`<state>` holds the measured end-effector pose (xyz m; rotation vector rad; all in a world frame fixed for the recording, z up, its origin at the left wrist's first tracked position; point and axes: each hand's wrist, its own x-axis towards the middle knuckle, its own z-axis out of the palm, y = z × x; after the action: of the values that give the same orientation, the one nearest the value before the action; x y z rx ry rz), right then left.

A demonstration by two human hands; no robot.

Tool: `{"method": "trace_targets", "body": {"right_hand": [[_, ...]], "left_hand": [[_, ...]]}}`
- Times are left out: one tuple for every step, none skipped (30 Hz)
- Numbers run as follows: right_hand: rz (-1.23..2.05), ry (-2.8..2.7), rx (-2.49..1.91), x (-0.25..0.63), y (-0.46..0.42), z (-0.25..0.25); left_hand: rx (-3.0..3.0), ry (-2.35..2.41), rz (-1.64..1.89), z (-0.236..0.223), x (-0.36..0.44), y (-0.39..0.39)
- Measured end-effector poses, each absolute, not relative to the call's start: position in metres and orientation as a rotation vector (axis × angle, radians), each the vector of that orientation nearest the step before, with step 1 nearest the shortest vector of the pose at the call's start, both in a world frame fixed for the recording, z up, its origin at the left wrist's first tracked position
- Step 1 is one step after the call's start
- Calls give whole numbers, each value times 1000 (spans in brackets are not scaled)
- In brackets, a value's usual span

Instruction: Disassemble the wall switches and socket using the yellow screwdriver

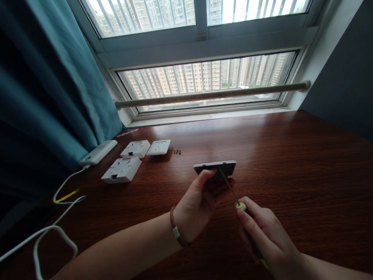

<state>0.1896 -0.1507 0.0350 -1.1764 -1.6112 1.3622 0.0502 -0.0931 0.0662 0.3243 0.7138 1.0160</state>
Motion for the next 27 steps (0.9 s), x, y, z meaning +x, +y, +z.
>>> {"method": "trace_targets", "body": {"right_hand": [[1361, -1607, -1175, 189, -150, 35], [1358, -1605, -1173, 188, -150, 34], [1353, -1605, -1172, 188, -150, 33], [1351, -1604, -1171, 187, -150, 32], [1351, -1604, -1167, 186, -151, 31], [1349, -1603, -1164, 186, -151, 30], [1344, -1603, -1160, 185, -152, 28], [1337, -1606, -1152, 184, -153, 26], [1323, -1613, -1142, 183, -153, 24], [1304, -1625, -1131, 182, -154, 23], [1280, -1642, -1123, 181, -155, 21], [1251, -1663, -1123, 181, -155, 20], [1213, -1689, -1133, 180, -155, 18], [1159, -1719, -1155, 180, -154, 17], [1085, -1756, -1182, 180, -152, 16], [975, -1797, -1212, 181, -150, 15], [835, -1845, -1236, 183, -147, 14], [678, -1890, -1264, 184, -145, 13], [534, -1924, -1295, 186, -142, 12], [422, -1948, -1326, 189, -139, 12], [356, -1959, -1353, 191, -136, 12], [327, -1954, -1371, 194, -133, 14], [323, -1928, -1381, 196, -130, 17], [310, -1878, -1383, 199, -127, 20], [283, -1829, -1369, 201, -123, 25], [242, -1784, -1356, 204, -119, 31], [194, -1757, -1333, 207, -114, 37]], "left_hand": [[317, 728, 1005, 67, 50, -93], [308, 741, 991, 68, 51, -94], [298, 748, 974, 68, 51, -94], [286, 751, 960, 69, 51, -95], [276, 751, 952, 69, 52, -96], [266, 748, 946, 68, 53, -97], [256, 744, 939, 68, 53, -98], [247, 738, 932, 67, 54, -99], [241, 732, 923, 65, 54, -99], [238, 725, 913, 64, 55, -100], [240, 719, 904, 62, 55, -100], [248, 715, 901, 60, 55, -99], [263, 713, 906, 58, 55, -99], [283, 714, 915, 56, 55, -98], [304, 715, 927, 53, 55, -98], [326, 713, 939, 50, 56, -99], [345, 709, 952, 47, 56, -99], [353, 702, 959, 43, 57, -100], [353, 697, 956, 40, 58, -101], [344, 695, 952, 37, 59, -102], [331, 698, 942, 34, 60, -101], [327, 708, 936, 32, 60, -101], [335, 719, 951, 31, 60, -99], [362, 727, 971, 31, 59, -97], [406, 735, 991, 31, 58, -95], [466, 746, 1003, 32, 56, -93], [535, 762, 1003, 33, 55, -91]]}}
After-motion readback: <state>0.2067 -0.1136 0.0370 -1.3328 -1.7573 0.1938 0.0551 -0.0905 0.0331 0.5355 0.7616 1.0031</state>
